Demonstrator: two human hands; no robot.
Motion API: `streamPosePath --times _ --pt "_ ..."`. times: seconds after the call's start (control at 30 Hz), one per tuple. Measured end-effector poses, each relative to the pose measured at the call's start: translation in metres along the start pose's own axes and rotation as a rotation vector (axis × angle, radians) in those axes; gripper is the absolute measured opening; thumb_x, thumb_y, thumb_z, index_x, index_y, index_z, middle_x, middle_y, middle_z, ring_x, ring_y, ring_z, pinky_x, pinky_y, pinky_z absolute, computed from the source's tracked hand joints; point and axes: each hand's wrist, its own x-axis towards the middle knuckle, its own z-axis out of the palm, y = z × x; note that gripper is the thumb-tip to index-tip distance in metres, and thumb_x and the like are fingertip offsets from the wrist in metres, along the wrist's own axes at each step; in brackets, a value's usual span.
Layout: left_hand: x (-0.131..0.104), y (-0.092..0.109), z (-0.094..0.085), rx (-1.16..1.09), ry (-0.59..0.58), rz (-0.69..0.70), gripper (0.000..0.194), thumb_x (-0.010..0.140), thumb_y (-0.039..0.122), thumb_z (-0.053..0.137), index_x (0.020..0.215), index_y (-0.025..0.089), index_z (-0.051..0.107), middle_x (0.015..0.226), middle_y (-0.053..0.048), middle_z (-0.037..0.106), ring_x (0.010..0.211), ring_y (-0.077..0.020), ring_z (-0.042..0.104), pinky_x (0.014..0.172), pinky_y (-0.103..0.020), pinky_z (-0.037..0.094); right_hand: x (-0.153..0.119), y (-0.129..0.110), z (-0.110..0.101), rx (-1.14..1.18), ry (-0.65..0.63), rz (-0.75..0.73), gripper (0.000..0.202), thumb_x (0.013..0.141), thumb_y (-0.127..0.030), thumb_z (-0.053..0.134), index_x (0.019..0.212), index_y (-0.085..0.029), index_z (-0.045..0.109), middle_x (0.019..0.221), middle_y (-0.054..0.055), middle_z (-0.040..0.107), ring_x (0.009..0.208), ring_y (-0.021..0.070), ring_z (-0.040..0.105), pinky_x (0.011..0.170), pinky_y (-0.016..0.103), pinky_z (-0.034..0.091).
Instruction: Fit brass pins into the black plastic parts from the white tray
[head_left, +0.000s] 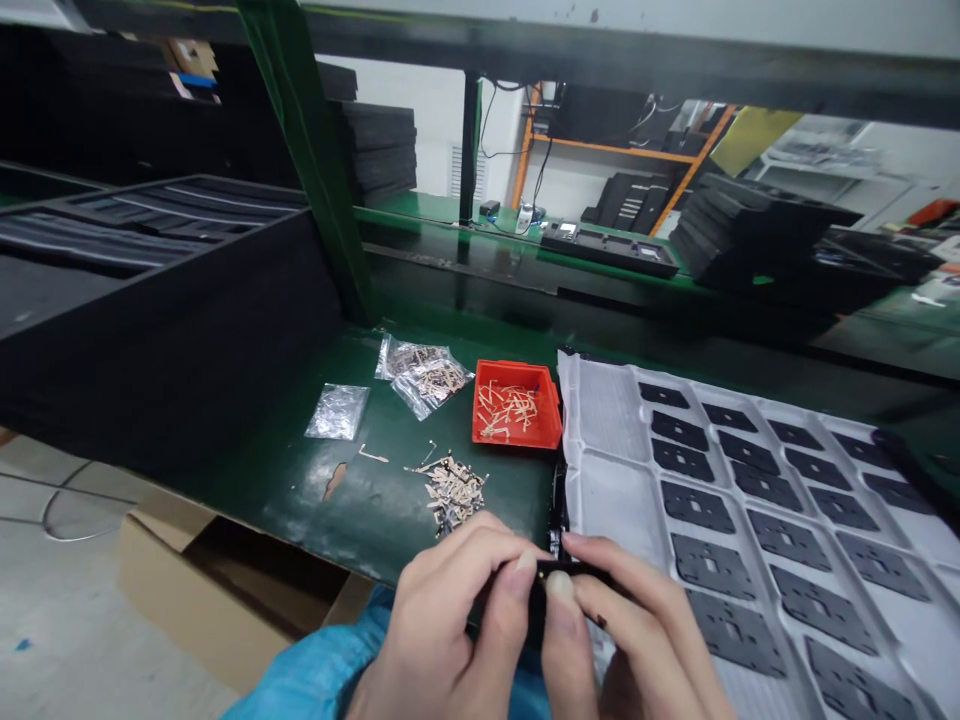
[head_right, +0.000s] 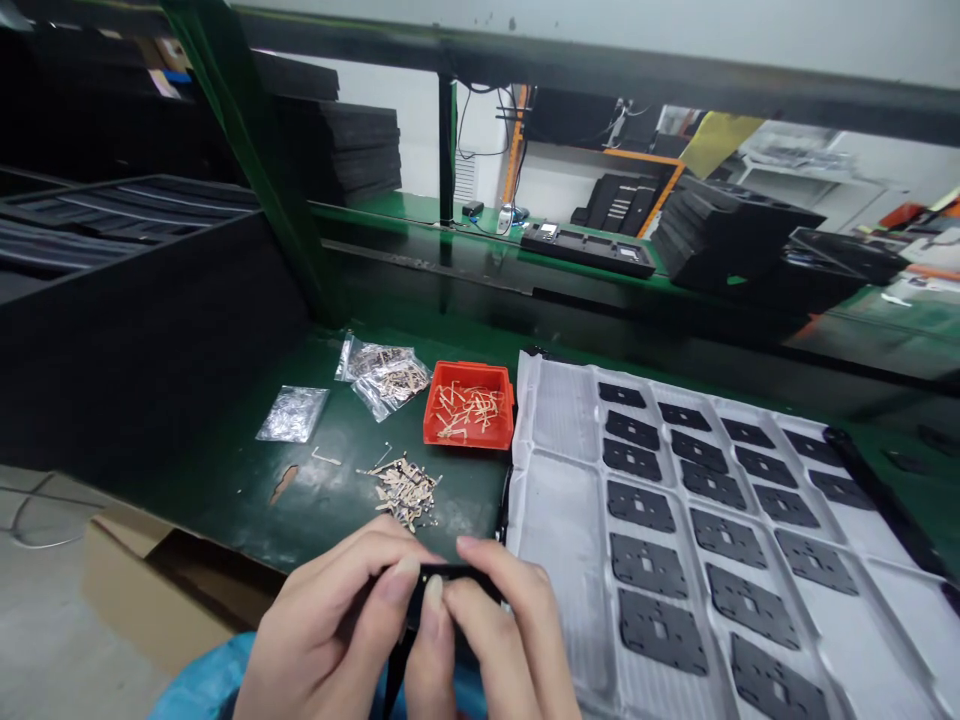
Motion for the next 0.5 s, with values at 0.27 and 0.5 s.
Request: streamPosePath --times 0.27,0.5 --pt "0.005 -0.002 0.004 0.076 0.050 0.042 0.025 0.105 0.011 0.048 0.090 0.021 0.065 0.081 0.002 0.068 0.071 -0.0098 0.066 0.066 -0.017 0.051 -0.001 0.024 0.001 0.072 -0.058 -0.014 0.015 0.094 -0.024 0.073 0.084 -0.023 0.062 0.097 0.006 0.078 0.083 0.0152 0.080 0.062 0.018 0.061" --pt "0.006 0.000 0.006 -0.015 0.098 -0.132 0.032 0.109 0.026 0.047 0.080 0.020 0.060 0.069 0.002 0.055 0.059 -0.0102 0.052 0.053 -0.019 0.043 -0.011 0.032 -0.007 0.385 0.060 0.412 0.023 0.093 -0.028 0.076 0.110 -0.021 0.062 0.094 0.007 0.079 0.067 0.0161 0.077 0.060 0.024 0.063"
